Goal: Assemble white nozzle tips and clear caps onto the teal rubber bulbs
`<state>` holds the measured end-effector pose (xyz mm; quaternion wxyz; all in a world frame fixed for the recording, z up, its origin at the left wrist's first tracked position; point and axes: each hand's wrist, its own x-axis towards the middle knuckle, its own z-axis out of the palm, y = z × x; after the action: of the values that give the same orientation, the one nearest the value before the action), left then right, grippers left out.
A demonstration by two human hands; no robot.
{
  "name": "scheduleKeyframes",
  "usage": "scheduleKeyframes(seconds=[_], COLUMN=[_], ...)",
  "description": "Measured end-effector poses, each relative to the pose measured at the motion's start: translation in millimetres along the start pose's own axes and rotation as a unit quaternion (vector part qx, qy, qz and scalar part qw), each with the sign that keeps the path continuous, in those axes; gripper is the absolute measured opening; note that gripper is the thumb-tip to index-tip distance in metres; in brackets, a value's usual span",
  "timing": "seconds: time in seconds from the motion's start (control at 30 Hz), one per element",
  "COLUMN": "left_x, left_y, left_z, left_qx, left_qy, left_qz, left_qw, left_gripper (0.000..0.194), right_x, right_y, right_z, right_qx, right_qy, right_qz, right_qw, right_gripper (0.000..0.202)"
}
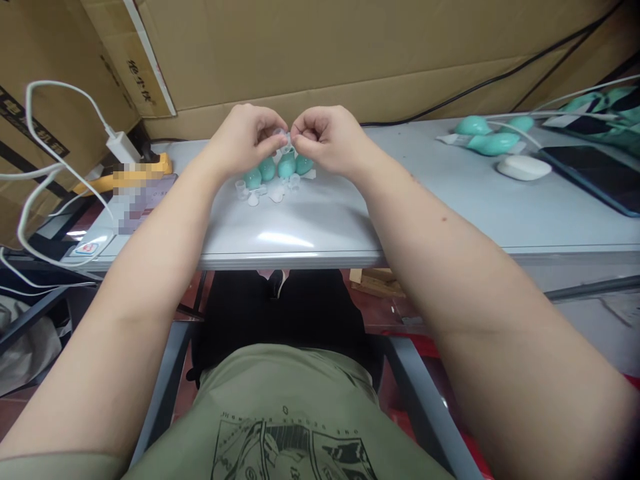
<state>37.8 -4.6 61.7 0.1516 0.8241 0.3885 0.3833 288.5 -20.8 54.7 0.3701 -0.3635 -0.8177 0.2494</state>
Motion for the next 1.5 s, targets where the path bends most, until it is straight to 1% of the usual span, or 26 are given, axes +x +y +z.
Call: scheduleKeyframes(seconds=[0.13, 0.27, 0.4, 0.53, 0.63, 0.73, 0.83, 1.0, 1.13, 1.3, 1.4, 1.5], left_x=[-0.5, -0.9, -1.3, -2.2, -2.8, -3.1, -2.8, -0.9, 0.2, -2.0, -4.2, -4.2], left_y=[0.7, 1.9, 3.5, 2.8, 0.1, -2.6, -4.8, -11.1, -15.4, -8.9, -3.2, -4.2], left_z=[-0.3, 0.7, 0.8, -0.3, -2.0, -3.8, -4.2, -0.6, 0.6, -5.2, -9.3, -11.6], left_qx=[-0.008, -0.002, -0.014, -0.019, -0.017, -0.028, -0.034, -0.044, -0.062, -0.078, -0.082, -0.078], left_qy=[-0.001, -0.003, -0.02, -0.037, -0.035, -0.03, -0.031, -0.008, -0.008, -0.047, -0.057, -0.056], left_qz=[-0.003, -0.008, -0.016, -0.004, -0.01, -0.024, -0.027, -0.015, -0.013, -0.024, -0.026, -0.021], left_qw=[1.0, 1.0, 1.0, 0.999, 0.999, 0.999, 0.999, 0.999, 0.998, 0.996, 0.995, 0.995], left_gripper=[0.014, 0.008, 0.008, 0.01, 0.011, 0.011, 0.009, 0.005, 0.004, 0.004, 0.009, 0.009], right_x=[4.6, 7.9, 6.1, 6.2, 6.2, 4.2, 2.5, 2.7, 1.3, 1.9, 2.9, 2.8], right_y=[3.2, 7.8, 4.6, 0.0, 0.4, 3.8, 7.6, 7.4, 3.6, 0.5, -2.1, -3.5], right_z=[3.1, 3.4, 1.3, -2.2, -2.9, -2.3, -1.7, 0.8, 2.1, 0.7, 1.6, 2.6], right_qx=[-0.023, -0.048, -0.032, -0.02, 0.016, 0.044, 0.064, 0.089, 0.094, 0.124, 0.192, 0.26], right_qy=[-0.002, -0.014, -0.016, -0.044, -0.054, -0.029, -0.009, 0.01, -0.011, -0.048, -0.071, -0.069], right_qz=[-0.012, -0.019, -0.002, 0.021, 0.033, 0.0, -0.028, -0.028, -0.021, 0.008, 0.071, 0.127], right_qw=[1.0, 0.999, 0.999, 0.999, 0.998, 0.999, 0.997, 0.996, 0.995, 0.991, 0.976, 0.955], right_gripper=[0.035, 0.039, 0.032, 0.031, 0.031, 0.034, 0.032, 0.025, 0.024, 0.035, 0.035, 0.033])
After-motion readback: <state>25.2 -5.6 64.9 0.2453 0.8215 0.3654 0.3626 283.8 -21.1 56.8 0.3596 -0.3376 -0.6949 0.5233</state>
